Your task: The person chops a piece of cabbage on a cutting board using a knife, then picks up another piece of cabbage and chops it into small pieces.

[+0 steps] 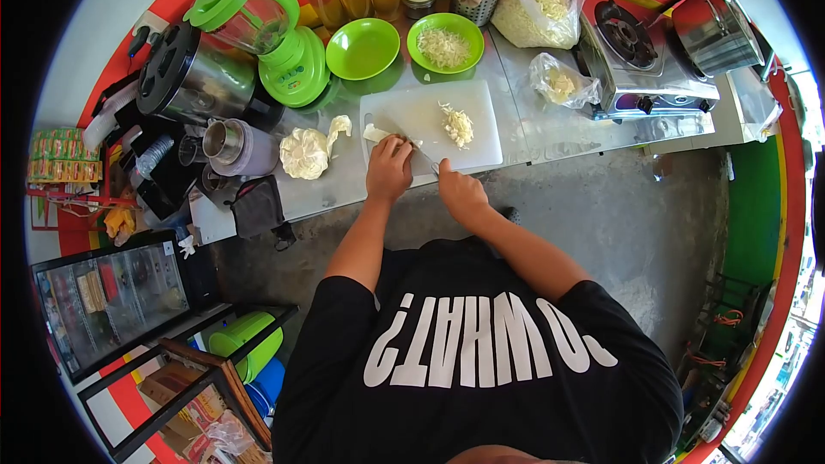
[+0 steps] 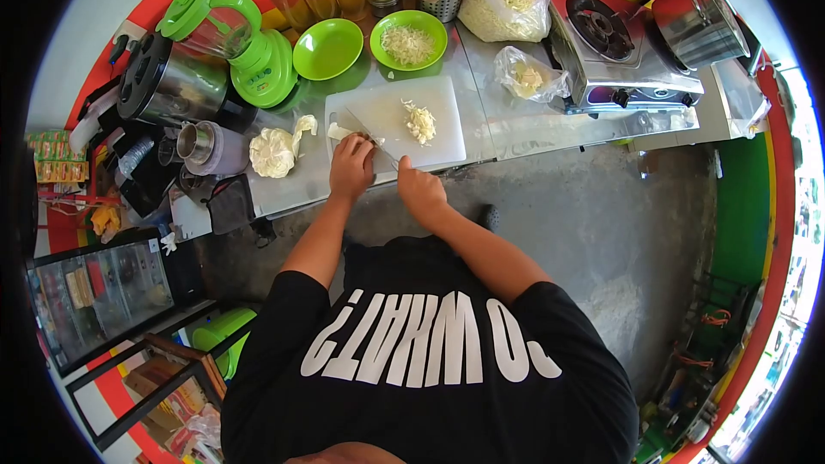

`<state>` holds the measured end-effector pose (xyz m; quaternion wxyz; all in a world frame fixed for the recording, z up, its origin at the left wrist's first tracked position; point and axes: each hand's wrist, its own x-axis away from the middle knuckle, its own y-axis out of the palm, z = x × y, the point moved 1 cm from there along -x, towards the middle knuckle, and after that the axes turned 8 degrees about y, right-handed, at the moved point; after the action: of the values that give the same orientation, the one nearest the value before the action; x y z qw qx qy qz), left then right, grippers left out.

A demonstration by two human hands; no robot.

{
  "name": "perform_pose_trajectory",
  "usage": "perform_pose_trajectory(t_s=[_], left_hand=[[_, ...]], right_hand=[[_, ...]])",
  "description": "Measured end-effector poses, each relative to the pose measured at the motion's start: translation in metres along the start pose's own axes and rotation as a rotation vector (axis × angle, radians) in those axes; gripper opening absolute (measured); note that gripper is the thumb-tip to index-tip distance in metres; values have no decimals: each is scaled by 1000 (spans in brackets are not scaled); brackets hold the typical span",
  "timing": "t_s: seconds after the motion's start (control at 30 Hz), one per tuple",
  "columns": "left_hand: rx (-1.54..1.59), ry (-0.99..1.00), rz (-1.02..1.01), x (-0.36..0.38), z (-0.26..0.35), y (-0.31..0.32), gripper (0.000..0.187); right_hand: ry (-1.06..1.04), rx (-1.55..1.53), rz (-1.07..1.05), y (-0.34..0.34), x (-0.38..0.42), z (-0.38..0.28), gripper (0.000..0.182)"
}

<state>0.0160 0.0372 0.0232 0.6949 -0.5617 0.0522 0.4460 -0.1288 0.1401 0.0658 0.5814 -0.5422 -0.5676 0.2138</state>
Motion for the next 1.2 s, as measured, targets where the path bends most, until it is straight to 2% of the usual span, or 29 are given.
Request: perform_pose_trajectory(t_s=[0.17,0.3,0.37,0.47,0.67,0.8,0.87,0.97,1.2], left_hand=[[14,-40,-58,5,-4,3,11],[-1,-33,-30,5,-2,3,12],[0,-24,-29,5,-2,2,11],[7,-16,-21,4,-2,0,11],[1,-35,-30,7,-1,3,8],[3,-43,-23,7,-2,4,8],[9,-40,-23,8,-4,4,8],[13,-42,-35,10,-5,4,8],[0,-44,-10,9,-5,5,8]], right_hand=[[-60,4,121,-2,-17,-4,12],[-42,18,63,-16,-5,-11,14],[48,-12,0,-12,2,-12,14],[59,-9,9,5,-4,-8,14],[-14,27,26,-18,-11,-15,17],[-34,-15,76,-10,3,-14,13],[47,-20,38,-5,4,-16,15],[49,-4,68,12,-9,-12,16],[-21,101,64,-18,-11,-20,19]])
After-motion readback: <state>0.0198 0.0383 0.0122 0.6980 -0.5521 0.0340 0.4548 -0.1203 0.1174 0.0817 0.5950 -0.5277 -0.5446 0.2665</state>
